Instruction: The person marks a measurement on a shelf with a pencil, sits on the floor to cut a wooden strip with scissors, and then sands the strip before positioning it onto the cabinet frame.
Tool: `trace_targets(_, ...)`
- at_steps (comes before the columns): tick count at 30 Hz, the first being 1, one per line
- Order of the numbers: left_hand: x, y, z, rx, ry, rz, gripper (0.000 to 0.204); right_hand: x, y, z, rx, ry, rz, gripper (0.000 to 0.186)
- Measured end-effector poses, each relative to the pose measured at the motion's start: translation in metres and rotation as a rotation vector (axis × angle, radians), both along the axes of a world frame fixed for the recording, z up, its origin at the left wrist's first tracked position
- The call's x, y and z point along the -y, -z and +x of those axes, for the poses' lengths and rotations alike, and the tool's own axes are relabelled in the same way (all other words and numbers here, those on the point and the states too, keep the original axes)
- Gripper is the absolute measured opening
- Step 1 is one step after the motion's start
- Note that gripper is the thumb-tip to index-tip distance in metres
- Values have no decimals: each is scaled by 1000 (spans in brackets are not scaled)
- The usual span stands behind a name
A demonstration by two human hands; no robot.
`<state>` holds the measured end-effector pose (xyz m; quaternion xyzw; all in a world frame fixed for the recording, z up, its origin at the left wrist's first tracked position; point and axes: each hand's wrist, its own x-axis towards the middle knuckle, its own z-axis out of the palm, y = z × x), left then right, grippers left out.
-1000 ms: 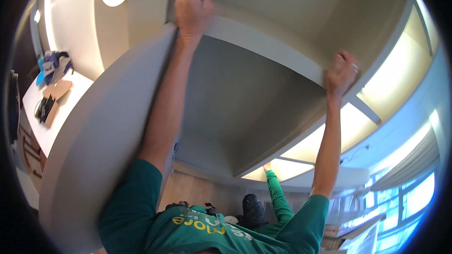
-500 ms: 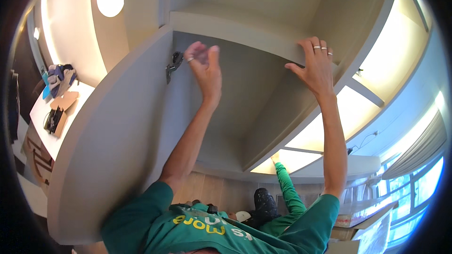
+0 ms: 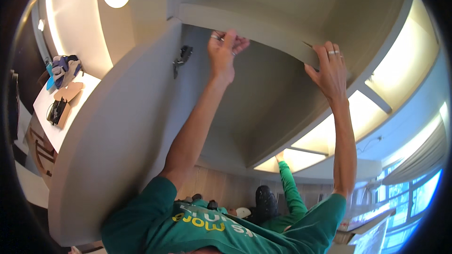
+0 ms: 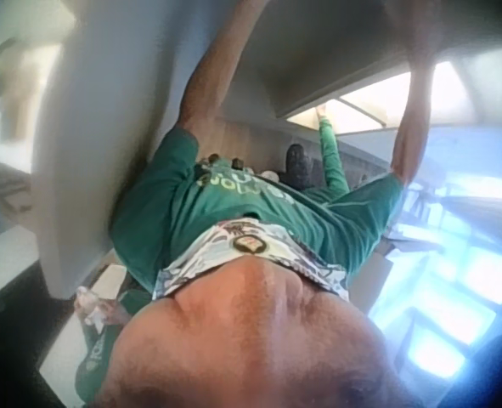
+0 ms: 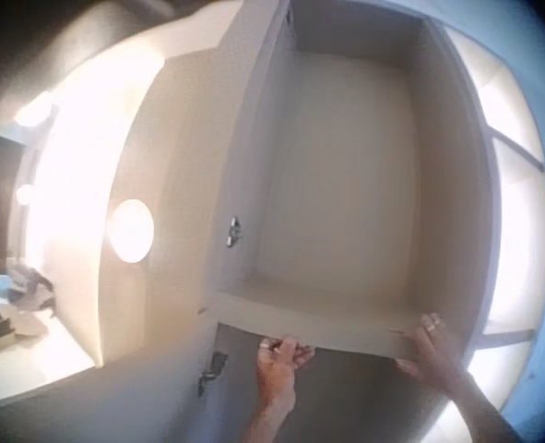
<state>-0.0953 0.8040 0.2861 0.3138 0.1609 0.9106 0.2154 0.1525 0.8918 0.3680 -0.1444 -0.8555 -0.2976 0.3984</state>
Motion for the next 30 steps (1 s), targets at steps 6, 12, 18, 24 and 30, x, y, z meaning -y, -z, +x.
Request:
trace_targets(6,21,12,8,-41,69,117,15,98,15,27,62,23,-84,51)
trace_targets(12,71,50,37,-241,320,35,13,180,71,71,-43,195,-635,51)
trace_targets(18,86,99,104,-8,360,-86,17,173,247,80,-245,-289,-1608,48)
trace_targets(24,126,163,140,150,387,-145,39,240,320,12,-549,-788,-1751,69)
trace_targets(30,197,204,138,-171,154,-585,80,296,412,48,-456,-394,-1653,83)
